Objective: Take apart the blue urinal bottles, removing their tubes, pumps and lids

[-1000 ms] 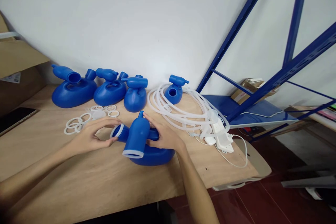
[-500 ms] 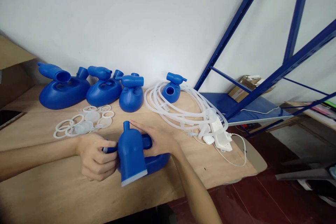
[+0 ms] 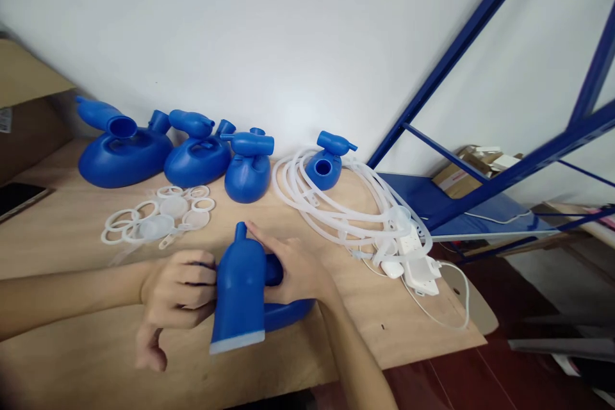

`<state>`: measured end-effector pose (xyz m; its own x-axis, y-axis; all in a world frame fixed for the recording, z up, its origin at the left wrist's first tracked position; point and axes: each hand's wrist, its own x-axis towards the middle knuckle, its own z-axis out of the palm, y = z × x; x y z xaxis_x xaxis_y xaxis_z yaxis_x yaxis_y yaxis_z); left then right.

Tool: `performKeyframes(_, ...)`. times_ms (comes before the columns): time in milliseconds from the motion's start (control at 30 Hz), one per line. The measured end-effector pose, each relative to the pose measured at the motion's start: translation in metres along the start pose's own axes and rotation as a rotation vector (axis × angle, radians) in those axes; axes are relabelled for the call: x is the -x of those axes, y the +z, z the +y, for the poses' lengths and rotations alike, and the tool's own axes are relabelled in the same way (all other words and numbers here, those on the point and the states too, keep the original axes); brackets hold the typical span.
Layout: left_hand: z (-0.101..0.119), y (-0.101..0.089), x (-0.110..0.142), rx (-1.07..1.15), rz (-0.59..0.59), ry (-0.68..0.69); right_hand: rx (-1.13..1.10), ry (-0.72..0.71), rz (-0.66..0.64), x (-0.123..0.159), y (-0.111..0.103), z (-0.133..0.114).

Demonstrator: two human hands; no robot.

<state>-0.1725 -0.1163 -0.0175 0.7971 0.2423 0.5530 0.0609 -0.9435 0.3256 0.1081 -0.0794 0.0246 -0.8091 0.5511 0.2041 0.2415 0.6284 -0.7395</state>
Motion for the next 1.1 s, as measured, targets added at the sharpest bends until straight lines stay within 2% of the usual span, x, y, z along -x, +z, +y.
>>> performKeyframes(100,0.015,0.006,0.005,-0.15,0.138,0.013,0.019,-0.012,0.023,0.001,0.002,0.002)
performKeyframes(167,0.024,0.01,0.002,-0.173,0.228,-0.049,0.031,-0.012,0.044,0.002,0.002,0.003)
performKeyframes(367,0.051,0.023,-0.016,-0.119,0.417,-0.461,0.002,0.005,0.101,0.006,0.005,0.006)
performKeyframes(467,0.056,0.03,-0.021,-0.124,0.451,-0.631,-0.001,0.018,0.146,0.008,0.007,0.007)
performKeyframes(600,0.057,0.033,-0.025,-0.097,0.519,-0.828,0.0,0.024,0.139,0.006,0.008,0.009)
performKeyframes(767,0.067,0.021,-0.035,0.094,0.517,-0.975,0.085,-0.075,0.158,0.001,0.005,0.011)
performKeyframes(867,0.067,0.016,-0.042,0.081,0.518,-0.995,0.135,-0.094,0.185,-0.001,0.002,0.016)
performKeyframes(933,0.061,0.014,-0.047,0.034,0.509,-1.007,0.244,-0.129,0.248,-0.002,0.002,0.022)
performKeyframes(1000,0.051,0.013,-0.051,-0.03,0.498,-1.007,0.421,-0.227,0.317,-0.006,0.004,0.029)
performKeyframes(1100,0.036,0.009,-0.056,-0.133,0.459,-0.99,0.62,-0.456,0.381,-0.014,0.012,0.033)
